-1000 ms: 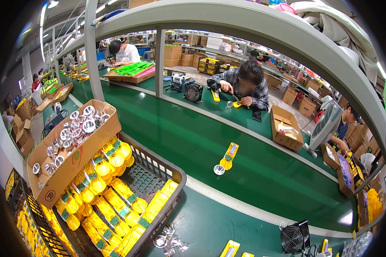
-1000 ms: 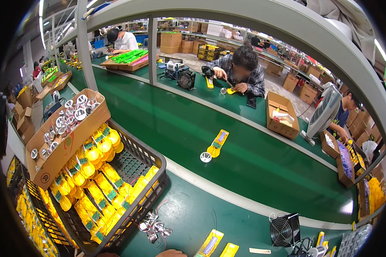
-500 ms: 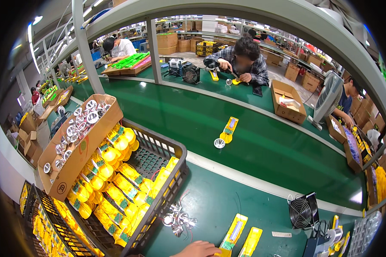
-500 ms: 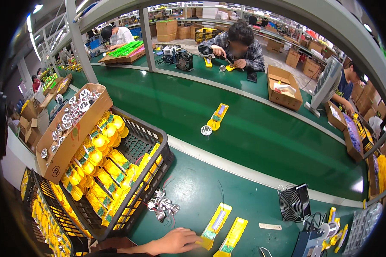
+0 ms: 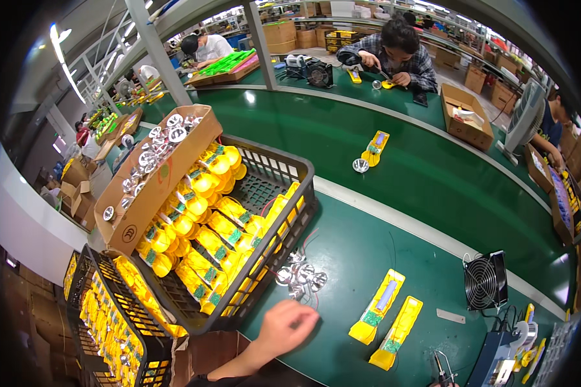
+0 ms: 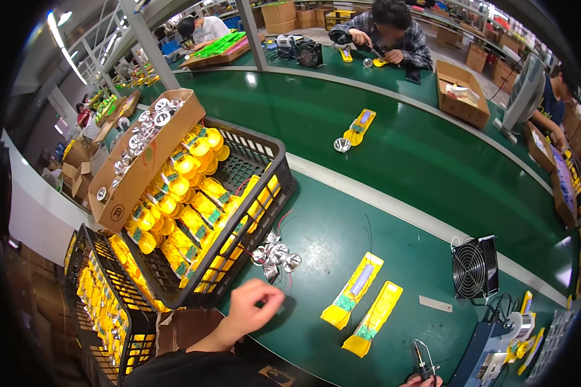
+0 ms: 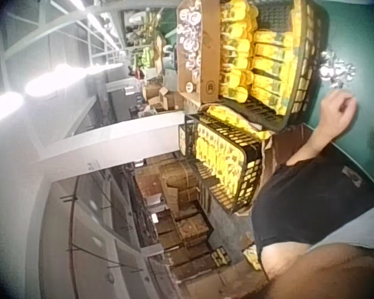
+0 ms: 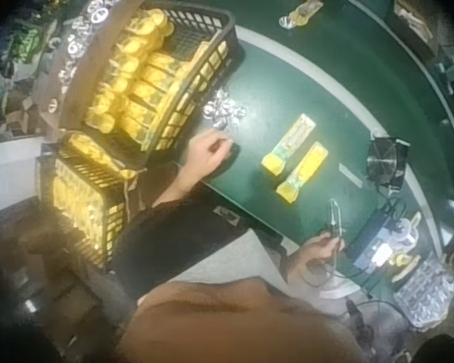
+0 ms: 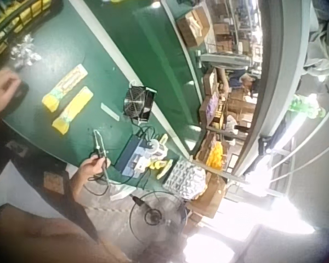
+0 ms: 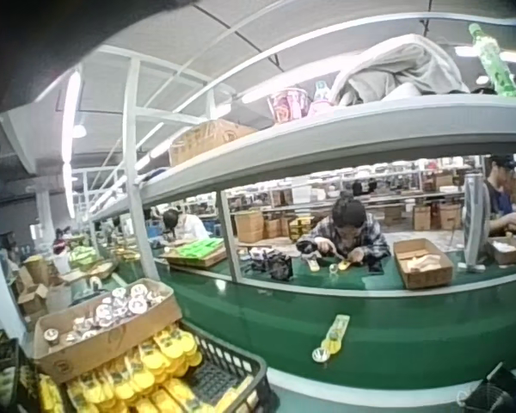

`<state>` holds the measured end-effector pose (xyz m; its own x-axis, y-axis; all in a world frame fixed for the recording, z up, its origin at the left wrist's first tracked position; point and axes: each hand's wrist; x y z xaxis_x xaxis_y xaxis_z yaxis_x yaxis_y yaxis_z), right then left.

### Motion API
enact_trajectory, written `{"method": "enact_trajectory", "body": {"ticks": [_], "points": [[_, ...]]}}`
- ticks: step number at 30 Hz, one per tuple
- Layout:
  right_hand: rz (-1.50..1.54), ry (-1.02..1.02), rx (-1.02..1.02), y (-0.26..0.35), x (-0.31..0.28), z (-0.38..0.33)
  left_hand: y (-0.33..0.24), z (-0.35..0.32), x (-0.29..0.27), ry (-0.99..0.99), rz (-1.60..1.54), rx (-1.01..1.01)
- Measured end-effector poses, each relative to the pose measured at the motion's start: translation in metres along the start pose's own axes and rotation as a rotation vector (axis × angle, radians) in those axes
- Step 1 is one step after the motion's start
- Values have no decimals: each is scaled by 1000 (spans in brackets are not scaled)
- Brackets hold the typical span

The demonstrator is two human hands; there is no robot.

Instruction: The person solders circuit components onto flashlight bodies using a soldering iron and passes flashlight parts across the conveyor belt to a coworker.

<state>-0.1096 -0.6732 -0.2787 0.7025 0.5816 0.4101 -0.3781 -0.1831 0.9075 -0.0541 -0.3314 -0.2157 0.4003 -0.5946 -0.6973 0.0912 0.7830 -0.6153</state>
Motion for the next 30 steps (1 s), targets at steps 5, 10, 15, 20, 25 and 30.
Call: {"method": "enact_trajectory", "body": {"ticks": [5, 10, 15, 20, 25, 30], "points": [[-81, -14, 12, 2, 1, -2, 8, 10, -12, -153, 103, -156], [-461, 192, -386, -21, -33, 3, 4, 13, -14, -212, 132, -141], [-627, 223, -371, -5, -33, 2, 3, 16, -18, -270, 66, -354], [-707, 239, -383, -2, -26, 1, 10, 22, -4, -160, 255, -274], [-634, 247, -365, -2, -18, 0, 25, 29, 22, -262, 86, -343], [-580, 234, -306, 6, -15, -2, 21, 34, 21, -164, -122, -456]]}}
Point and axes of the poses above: each hand's wrist, its own z-axis towards the middle knuckle, its own x-axis out of the palm, y = z × x, and after that the axes turned 14 degrees about z, right-handed
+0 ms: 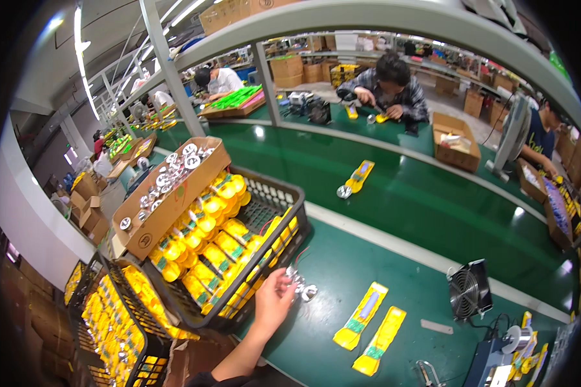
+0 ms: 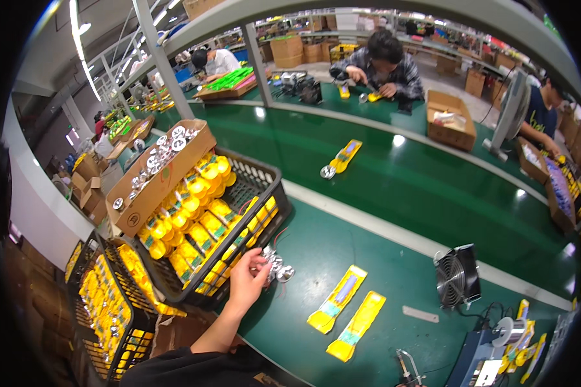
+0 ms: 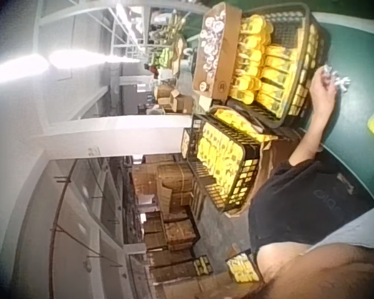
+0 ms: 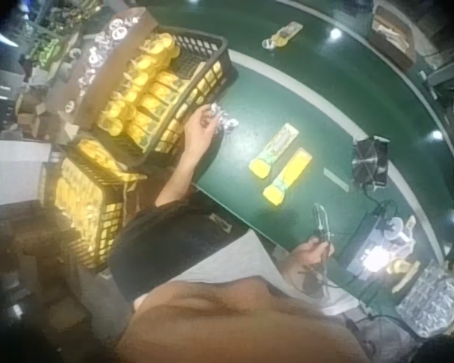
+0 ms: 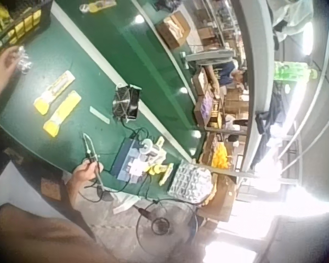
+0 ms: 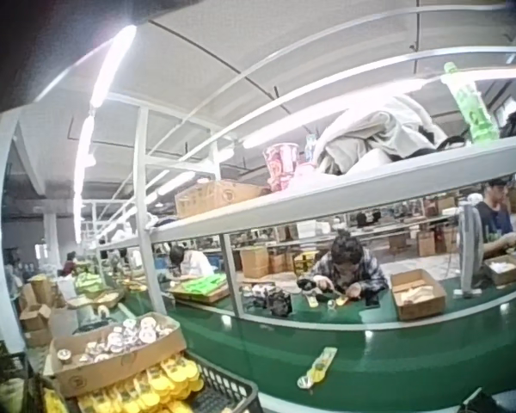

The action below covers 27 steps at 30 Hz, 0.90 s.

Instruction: The person solders circuit components onto flashlight bodies using a soldering iron and passes flashlight parts across the conveyor belt to a coworker.

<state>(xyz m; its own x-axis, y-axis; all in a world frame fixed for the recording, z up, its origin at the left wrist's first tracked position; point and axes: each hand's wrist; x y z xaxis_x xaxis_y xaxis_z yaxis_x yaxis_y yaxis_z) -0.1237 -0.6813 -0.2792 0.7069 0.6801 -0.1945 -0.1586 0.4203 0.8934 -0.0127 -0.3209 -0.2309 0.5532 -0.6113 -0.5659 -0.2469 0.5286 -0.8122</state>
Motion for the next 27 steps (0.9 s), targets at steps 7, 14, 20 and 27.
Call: {"method": "enact_trajectory", "body": {"ticks": [7, 14, 20, 27], "points": [[-57, 9, 20, -11, -5, -9, 7, 8, 4, -67, 56, 154], [-42, 79, -6, 1, -3, -1, 5, 8, 4, -42, 25, 146], [-23, 70, -17, 9, 2, 2, 10, 9, 6, -17, 63, 190], [-44, 56, -76, -8, -2, -3, 10, 8, 8, -36, 23, 198]]}}
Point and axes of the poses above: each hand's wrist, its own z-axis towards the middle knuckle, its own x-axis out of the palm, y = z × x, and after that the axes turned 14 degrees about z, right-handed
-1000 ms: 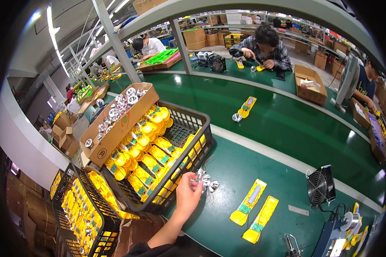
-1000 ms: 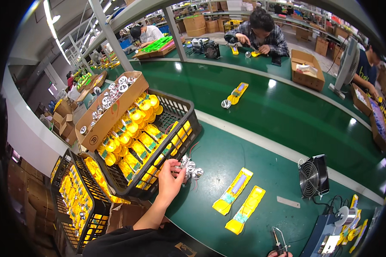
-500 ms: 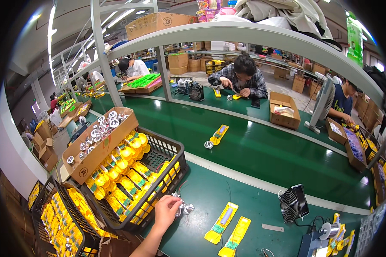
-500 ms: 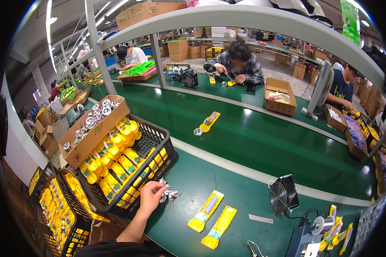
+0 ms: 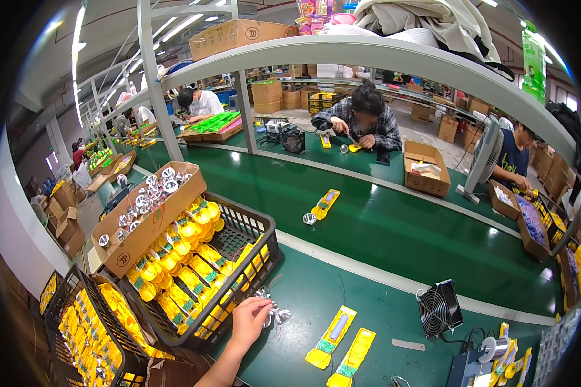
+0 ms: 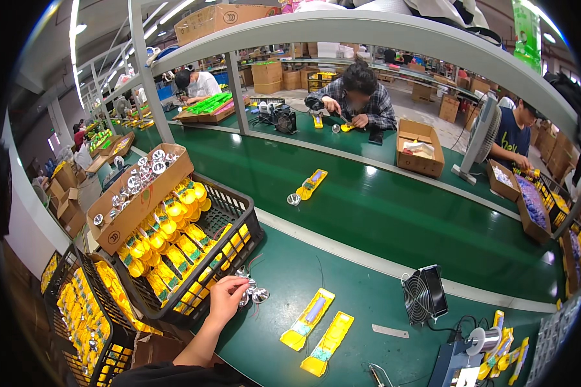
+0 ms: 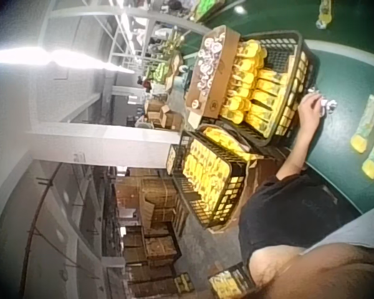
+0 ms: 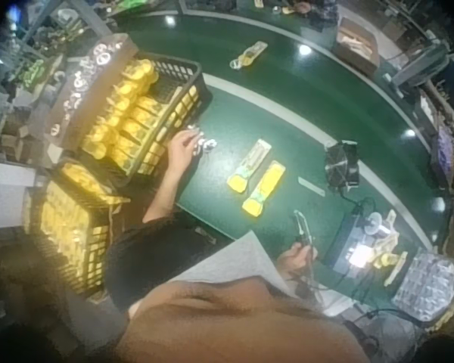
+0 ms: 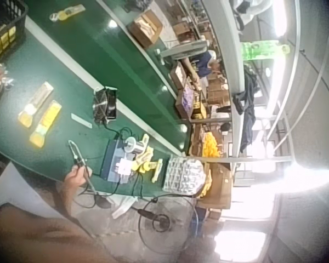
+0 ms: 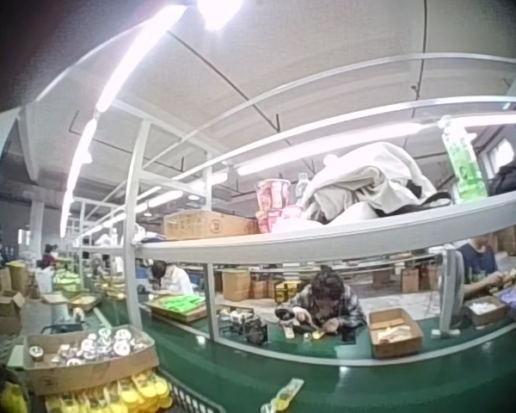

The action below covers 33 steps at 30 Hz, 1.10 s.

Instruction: The person solders circuit components onto flashlight bodies using a soldering iron and passes flashlight parts across the conveyor belt to a coworker.

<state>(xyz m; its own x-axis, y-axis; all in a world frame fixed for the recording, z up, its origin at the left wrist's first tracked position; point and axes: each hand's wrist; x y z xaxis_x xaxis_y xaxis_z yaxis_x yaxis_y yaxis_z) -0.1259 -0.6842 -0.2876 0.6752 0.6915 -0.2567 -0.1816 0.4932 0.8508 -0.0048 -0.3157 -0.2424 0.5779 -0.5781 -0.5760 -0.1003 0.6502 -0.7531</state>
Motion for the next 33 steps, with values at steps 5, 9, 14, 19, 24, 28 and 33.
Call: {"method": "enact_trajectory", "body": {"ticks": [5, 9, 14, 19, 24, 28, 33], "points": [[12, -3, 11, 1, -1, -1, 4, -1, 2, -11, -13, 31], [29, 16, 118, 5, -2, 0, 5, -2, 3, -24, 14, 79], [-26, 21, 88, 7, -1, 1, 6, -2, 3, -44, 101, 122], [75, -18, 42, 3, 1, 1, -2, -2, 2, -20, 60, 87], [58, -17, 25, 7, 3, 2, -1, -1, 6, -45, 45, 85], [-41, 69, 96, 12, -3, 3, -1, -2, 7, -57, 67, 115], [18, 27, 73, 12, -1, 3, 0, -2, 9, -62, 61, 106]]}}
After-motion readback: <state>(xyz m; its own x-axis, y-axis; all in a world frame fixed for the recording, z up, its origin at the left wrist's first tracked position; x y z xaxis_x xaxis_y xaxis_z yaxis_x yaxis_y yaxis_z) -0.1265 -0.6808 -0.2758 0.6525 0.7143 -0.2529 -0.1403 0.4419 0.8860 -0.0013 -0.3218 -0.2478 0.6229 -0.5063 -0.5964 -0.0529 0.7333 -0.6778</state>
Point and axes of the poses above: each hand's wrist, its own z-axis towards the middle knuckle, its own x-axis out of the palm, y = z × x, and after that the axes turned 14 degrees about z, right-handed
